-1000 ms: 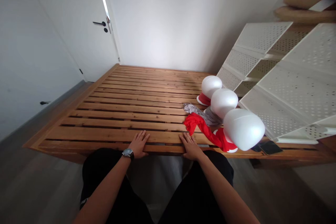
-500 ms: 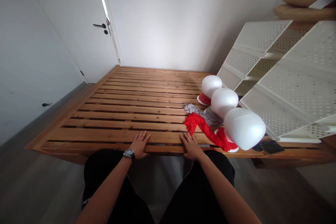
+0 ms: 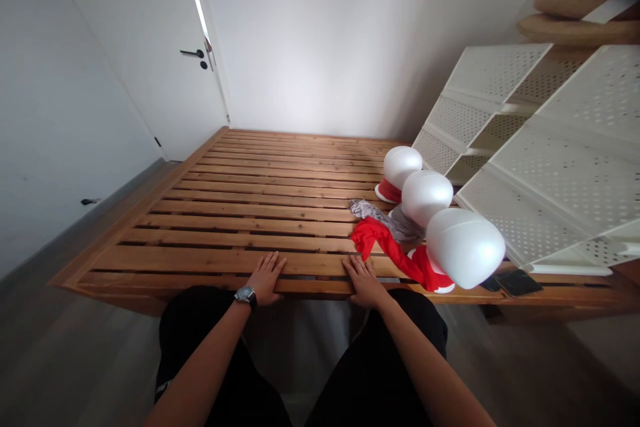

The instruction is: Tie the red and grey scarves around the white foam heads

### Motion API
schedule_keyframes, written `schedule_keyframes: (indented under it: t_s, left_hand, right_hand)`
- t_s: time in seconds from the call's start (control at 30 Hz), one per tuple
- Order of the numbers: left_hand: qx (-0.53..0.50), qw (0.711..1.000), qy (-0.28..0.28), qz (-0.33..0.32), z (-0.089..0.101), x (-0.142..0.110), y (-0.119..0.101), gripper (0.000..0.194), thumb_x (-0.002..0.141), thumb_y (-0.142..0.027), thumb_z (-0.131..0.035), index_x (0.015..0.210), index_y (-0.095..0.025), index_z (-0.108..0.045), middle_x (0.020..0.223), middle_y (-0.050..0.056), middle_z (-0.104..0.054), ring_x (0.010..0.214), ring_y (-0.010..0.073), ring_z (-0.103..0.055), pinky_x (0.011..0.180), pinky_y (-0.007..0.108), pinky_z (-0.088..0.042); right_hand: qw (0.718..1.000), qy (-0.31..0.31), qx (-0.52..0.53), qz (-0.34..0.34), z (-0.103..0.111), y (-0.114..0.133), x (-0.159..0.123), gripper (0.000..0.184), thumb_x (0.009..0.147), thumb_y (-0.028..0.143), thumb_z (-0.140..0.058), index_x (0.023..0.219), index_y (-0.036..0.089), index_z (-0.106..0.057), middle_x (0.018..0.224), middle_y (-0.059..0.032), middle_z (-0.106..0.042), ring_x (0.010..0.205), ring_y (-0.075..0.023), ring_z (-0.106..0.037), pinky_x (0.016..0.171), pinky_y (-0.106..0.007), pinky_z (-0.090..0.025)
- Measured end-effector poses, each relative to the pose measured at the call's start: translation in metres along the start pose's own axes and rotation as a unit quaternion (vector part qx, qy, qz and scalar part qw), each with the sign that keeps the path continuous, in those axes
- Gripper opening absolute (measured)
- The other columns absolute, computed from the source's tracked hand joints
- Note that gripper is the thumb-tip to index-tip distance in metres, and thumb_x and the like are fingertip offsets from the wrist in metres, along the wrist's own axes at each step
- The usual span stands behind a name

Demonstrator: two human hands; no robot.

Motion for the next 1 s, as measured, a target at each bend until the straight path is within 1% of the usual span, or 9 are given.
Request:
schedule_keyframes:
  t_s: [0.1,0.2,0.4,0.67,0.8,1.0]
  left_hand:
    - [-0.003,1.0,0.001,0.002,0.0017,0.0,-0.0011,0.115,0.062,-0.051,-0.08,0.159,-0.023,-0.026,0.17,0.015,-0.012,0.157,0.0346,-0.008,0.128,0.054,-0.005]
    - [0.002,1.0,0.004,0.005,0.0026,-0.0002,-0.0019,0.115,0.062,-0.05,-0.081,0.159,-0.023,-0.026,0.17,0.015,-0.011,0.158,0.0343,-0.008,0.128,0.053,-0.005]
    - [0.003,1.0,0.002,0.003,0.0007,0.0004,-0.0009,0.116,0.062,-0.051,-0.081,0.16,-0.022,-0.025,0.17,0.015,-0.01,0.158,0.0342,-0.007,0.128,0.053,-0.005]
    - [0.012,1.0,0.001,0.0,-0.0017,0.0006,0.0004,0.116,0.062,-0.052,-0.081,0.16,-0.023,-0.025,0.17,0.015,-0.011,0.158,0.034,-0.008,0.128,0.053,-0.006]
    - [0.009,1.0,-0.005,-0.003,-0.0027,0.0008,0.0008,0.116,0.062,-0.052,-0.08,0.16,-0.023,-0.025,0.17,0.015,-0.011,0.157,0.0343,-0.008,0.127,0.053,-0.005]
    - [0.0,1.0,-0.006,-0.005,-0.0048,0.0014,0.0016,0.116,0.062,-0.051,-0.08,0.16,-0.023,-0.024,0.17,0.015,-0.011,0.158,0.0346,-0.007,0.128,0.054,-0.004]
  right_hand:
    - [1.0,-0.002,0.0,-0.003,-0.0004,-0.0007,0.0004,0.118,0.067,0.036,-0.077,0.163,0.019,-0.011,0.17,-0.0158,0.0,0.157,-0.033,0.004,0.125,-0.049,0.002]
    - [1.0,-0.004,0.001,-0.001,-0.003,-0.0022,0.0014,0.119,0.066,0.037,-0.078,0.163,0.019,-0.011,0.17,-0.0164,0.0,0.157,-0.0332,0.004,0.125,-0.049,0.004]
    - [1.0,-0.006,-0.001,0.001,-0.007,-0.0048,0.003,0.119,0.066,0.037,-0.078,0.163,0.02,-0.009,0.17,-0.0154,0.002,0.157,-0.0329,0.005,0.125,-0.049,0.004]
    - [1.0,-0.009,-0.004,0.002,-0.0056,-0.0038,0.0013,0.117,0.067,0.039,-0.076,0.163,0.019,-0.011,0.17,-0.0165,0.0,0.157,-0.0331,0.003,0.125,-0.05,0.003]
    - [1.0,-0.012,-0.005,0.005,-0.0053,-0.004,0.0018,0.117,0.068,0.04,-0.076,0.163,0.021,-0.01,0.17,-0.0159,0.001,0.157,-0.0327,0.004,0.124,-0.052,0.002]
    - [1.0,-0.01,0.0,0.003,-0.0059,-0.0048,0.0024,0.119,0.067,0.037,-0.078,0.163,0.02,-0.011,0.17,-0.0154,0.0,0.157,-0.0329,0.004,0.125,-0.051,0.001]
Point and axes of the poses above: each hand's wrist, its own x-axis towards the middle knuckle, its own z-axis out of the back of the hand, y = z × x, the point moved 3 cm from there along x, towards the middle knuckle
